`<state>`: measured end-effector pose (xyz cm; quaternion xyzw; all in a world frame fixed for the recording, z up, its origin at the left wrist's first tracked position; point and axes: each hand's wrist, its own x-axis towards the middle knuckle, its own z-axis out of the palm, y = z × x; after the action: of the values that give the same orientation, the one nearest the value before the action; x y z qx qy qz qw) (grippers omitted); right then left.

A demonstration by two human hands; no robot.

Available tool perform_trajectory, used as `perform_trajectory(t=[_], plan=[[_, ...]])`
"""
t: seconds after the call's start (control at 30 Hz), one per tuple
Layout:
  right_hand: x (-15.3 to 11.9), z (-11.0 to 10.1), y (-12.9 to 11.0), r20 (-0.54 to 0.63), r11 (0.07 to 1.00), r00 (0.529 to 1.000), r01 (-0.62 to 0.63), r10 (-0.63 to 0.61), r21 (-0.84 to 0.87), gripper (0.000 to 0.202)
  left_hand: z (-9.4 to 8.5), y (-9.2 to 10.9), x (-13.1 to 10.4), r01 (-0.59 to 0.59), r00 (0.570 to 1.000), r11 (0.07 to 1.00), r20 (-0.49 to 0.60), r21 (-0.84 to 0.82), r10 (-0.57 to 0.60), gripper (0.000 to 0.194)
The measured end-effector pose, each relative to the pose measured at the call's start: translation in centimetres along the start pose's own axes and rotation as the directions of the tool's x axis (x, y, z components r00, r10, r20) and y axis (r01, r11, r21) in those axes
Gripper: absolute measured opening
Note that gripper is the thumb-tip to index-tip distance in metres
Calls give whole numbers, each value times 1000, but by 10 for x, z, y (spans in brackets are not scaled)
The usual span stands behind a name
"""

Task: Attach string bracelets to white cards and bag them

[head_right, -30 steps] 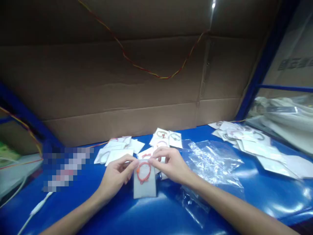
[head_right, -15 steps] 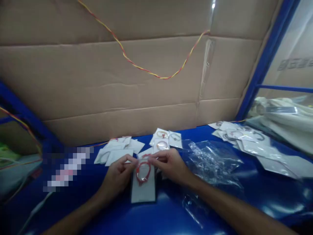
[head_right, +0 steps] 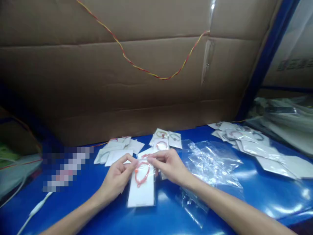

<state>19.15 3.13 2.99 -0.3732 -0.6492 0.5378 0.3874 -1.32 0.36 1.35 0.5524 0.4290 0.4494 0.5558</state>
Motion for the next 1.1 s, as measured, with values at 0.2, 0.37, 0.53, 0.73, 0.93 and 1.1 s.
perform_trajectory(t=[0.2, 0.37, 0.53, 0.73, 0.93, 1.1], plan=[[-2, 0, -1, 34, 1000, 999, -9, 8, 27, 43, -2, 3, -1, -22, 1000, 1000, 15, 12, 22, 36], [-1, 1, 0, 37, 997, 999, -38, 36, 65, 47, -3, 3, -2, -39, 999, 999, 27, 29, 38, 37], [-2, 2, 0, 42, 996, 998, -54, 51, 68, 47, -1, 5, -3, -44, 998, 998, 50, 39, 42, 35], [-1, 0, -2, 93, 983, 991, -113, 101, 142, 69, -4, 4, 1, -44, 988, 996, -146, 72, 54, 43], [-4, -4, -1, 171, 994, 985, -45, 28, 99, 63, -8, 4, 5, -62, 953, 993, -290, 96, 87, 46], [-3, -1, 7, 165, 990, 984, 84, -65, -111, 25, -11, 2, 4, -61, 947, 984, -300, 170, 111, 45]])
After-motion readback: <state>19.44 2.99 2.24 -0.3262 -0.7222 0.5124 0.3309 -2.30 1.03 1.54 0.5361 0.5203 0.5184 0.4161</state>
